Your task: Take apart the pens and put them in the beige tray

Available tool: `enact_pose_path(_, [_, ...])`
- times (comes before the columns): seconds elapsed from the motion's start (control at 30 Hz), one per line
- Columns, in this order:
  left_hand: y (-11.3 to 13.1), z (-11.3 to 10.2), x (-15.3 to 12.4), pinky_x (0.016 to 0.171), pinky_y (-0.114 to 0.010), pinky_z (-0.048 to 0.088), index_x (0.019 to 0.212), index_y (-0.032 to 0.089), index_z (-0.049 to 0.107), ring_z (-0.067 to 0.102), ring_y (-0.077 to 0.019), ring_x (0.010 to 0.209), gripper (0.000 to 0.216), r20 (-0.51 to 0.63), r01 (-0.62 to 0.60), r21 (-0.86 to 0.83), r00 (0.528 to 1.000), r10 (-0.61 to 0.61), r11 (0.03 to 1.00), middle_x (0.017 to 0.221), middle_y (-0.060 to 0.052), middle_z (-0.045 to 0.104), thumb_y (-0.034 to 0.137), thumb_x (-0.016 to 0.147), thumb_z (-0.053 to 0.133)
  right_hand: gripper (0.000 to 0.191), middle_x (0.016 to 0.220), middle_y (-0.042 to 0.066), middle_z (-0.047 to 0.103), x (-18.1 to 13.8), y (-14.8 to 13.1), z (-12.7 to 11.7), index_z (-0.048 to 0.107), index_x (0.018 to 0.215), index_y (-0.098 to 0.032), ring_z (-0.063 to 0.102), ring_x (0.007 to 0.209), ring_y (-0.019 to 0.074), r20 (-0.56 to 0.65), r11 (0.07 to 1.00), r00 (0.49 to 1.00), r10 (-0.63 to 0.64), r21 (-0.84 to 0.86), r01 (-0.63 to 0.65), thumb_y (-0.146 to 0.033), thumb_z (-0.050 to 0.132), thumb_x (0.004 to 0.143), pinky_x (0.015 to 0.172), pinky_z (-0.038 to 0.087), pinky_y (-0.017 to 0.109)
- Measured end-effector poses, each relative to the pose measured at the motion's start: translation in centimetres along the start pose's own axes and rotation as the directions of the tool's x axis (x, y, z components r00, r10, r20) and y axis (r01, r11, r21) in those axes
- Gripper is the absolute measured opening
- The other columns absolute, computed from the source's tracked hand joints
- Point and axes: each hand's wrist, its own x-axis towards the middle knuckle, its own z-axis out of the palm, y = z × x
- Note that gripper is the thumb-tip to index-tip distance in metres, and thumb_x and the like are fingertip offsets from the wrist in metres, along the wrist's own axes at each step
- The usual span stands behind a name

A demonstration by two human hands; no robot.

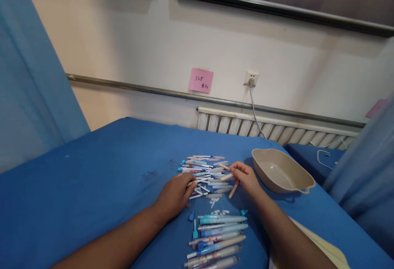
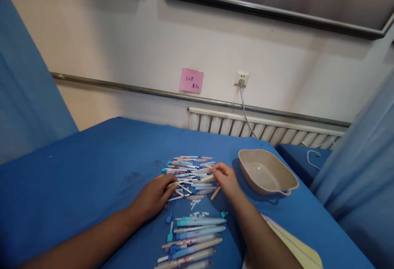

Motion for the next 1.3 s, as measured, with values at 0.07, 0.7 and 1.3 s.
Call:
enact_pose_path(0.07, [0.0, 0.0, 0.0, 0.066, -0.026, 0.039, 0.083, 0.02, 0.057, 0.054, -0.0191, 0.078, 0.021, -0.005, 0.009, 0.014, 1.0, -0.009, 1.0, 0.081, -0.004, 0.06, 0.031, 0.089, 0.04, 0.02, 0.048, -0.006, 0.046, -0.5, 0.1, 0.6, 0.054, 0.069, -0.017, 0.039, 0.041, 0.0078, 0.187, 0.997, 0.981, 0.043, -0.066, -0.031, -0.037, 0.057, 0.07, 0.041, 0.031, 0.019])
enact_pose_path(0.7, [0.4, 0.4, -0.3, 0.075, -0.029, 0.038, 0.09, 0.02, 0.057, 0.054, -0.018, 0.082, 0.017, 0.057, -0.11, 0.009, 0.992, 0.109, 0.994, 0.087, -0.003, 0.062, 0.029, 0.089, 0.043, 0.012, 0.08, 0.001, 0.063, -1.8, -1.2, 2.4, 0.061, 0.085, -0.021, 0.056, 0.076, 0.014, 0.431, 0.678, 0.871, -0.234, -0.57, 0.464, -0.021, 0.049, 0.086, 0.068, 0.039, 0.023])
enact_pose_path(1.3, [0.3, 0.6, -0.3, 0.081, -0.034, 0.039, 0.094, 0.02, 0.056, 0.051, -0.0213, 0.092, 0.014, 0.088, -0.18, 0.078, 0.981, 0.173, 0.981, 0.095, -0.005, 0.059, 0.026, 0.081, 0.056, 0.014, 0.065, -0.003, 0.059, -2.2, -1.7, -0.1, 0.059, 0.083, -0.018, 0.05, 0.055, 0.0093, 0.532, 0.77, 0.828, 0.178, -0.599, 0.219, -0.022, 0.059, 0.069, 0.048, 0.035, 0.017])
